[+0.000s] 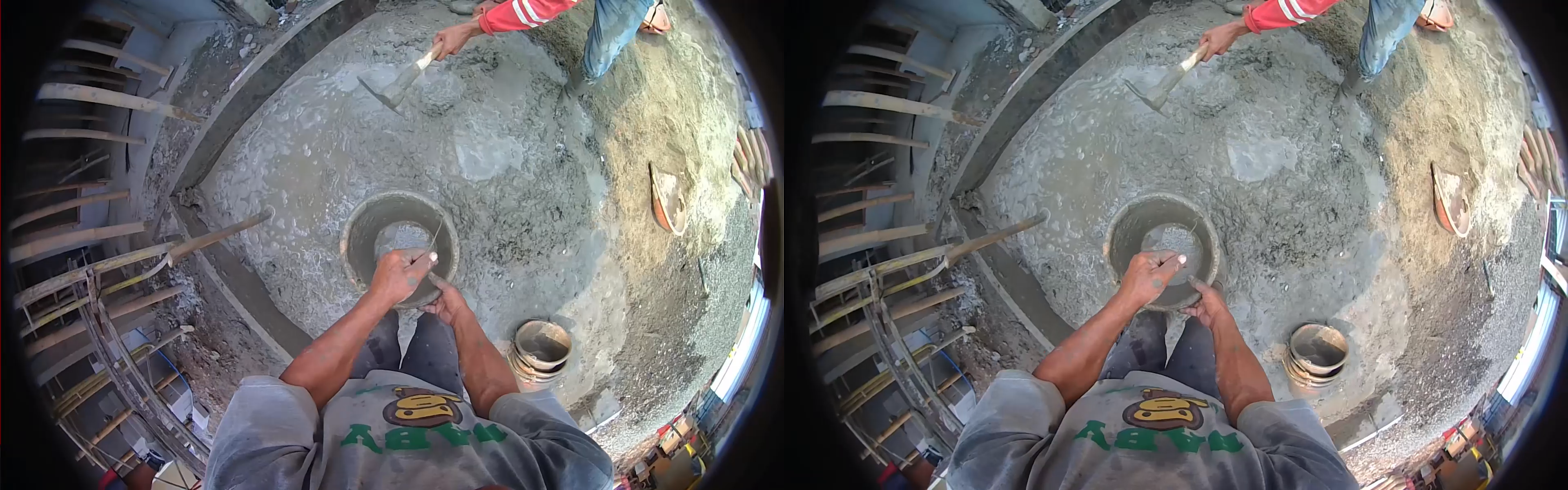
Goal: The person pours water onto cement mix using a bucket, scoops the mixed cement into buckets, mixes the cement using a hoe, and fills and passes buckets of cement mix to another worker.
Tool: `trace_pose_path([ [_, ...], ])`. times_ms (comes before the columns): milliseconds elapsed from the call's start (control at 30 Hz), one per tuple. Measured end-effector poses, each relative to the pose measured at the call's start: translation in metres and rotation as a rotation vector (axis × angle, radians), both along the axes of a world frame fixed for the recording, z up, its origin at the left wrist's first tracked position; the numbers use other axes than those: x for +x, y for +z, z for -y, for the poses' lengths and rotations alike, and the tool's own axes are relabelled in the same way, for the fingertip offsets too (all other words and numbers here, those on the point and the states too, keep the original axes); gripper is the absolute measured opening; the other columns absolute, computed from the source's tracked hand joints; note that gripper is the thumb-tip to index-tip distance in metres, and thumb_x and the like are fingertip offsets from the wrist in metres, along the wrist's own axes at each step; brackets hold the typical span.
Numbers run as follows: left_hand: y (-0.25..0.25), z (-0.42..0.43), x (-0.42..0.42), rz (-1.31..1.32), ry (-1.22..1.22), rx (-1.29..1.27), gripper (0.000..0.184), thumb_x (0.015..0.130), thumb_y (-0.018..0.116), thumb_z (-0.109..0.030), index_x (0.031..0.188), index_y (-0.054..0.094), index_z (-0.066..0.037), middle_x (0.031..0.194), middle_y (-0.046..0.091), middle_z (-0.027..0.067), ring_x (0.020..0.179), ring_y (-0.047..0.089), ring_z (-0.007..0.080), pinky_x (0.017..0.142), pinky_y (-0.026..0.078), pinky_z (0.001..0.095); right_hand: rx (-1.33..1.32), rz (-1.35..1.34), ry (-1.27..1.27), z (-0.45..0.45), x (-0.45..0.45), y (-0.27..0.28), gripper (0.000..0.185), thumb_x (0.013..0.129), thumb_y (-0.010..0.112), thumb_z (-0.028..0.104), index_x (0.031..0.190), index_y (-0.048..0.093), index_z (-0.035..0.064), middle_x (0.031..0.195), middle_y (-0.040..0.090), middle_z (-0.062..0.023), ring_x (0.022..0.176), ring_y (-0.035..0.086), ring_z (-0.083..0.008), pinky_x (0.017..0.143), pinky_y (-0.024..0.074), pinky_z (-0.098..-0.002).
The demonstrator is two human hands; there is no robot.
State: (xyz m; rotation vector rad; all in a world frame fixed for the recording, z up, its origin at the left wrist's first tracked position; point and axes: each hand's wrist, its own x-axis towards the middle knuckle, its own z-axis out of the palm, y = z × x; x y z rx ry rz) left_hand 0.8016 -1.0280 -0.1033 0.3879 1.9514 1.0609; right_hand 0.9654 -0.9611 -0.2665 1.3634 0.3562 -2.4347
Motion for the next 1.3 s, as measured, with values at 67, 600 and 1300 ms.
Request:
trace_pose_path([
  [67,-0.029,-0.017,0.006,0.095,0.097,0.056,0.027,0.086,0.061,-0.025,0.086,0.066,0.001,0.065,0.056,-0.0008,0.064,0.046,0.006,0.057,0.04,0.0252,0.05,0.012,0.027,-0.018,-0.005,-0.026,0.052,0.082,0.063,0.033,0.123,0.046,0.0056,0.109,0.06,-0.0127,0.093,0.062,-0.0263,0.072,0.0537,-0.0414],
  [600,-0.336,-0.205,-0.086,0.324,0.149,0.171,0.056,0.085,0.052,-0.054,0.065,0.056,-0.002,0.055,0.047,0.0021,0.056,0.045,0.0119,0.054,0.038,0.0278,1.715,0.584,0.235,-0.275,-0.101,-0.201,0.084,0.068,0.053,0.006,0.138,0.01,-0.0088,0.116,0.049,-0.0297,0.1,0.054,-0.0381,0.089,0.041,-0.0401],
  [1300,-0.463,0.204,-0.138,0.53,0.496,0.371,0.052,0.087,0.054,-0.048,0.06,0.045,-0.005,0.056,0.034,-0.0028,0.056,0.032,0.0092,0.052,0.029,0.0307,1.823,0.192,0.813,0.031,-0.217,-0.297,0.101,0.071,0.059,0.003,0.144,-0.009,0.0188,0.106,0.059,-0.027,0.102,0.056,-0.0421,0.084,0.046,-0.0402],
])
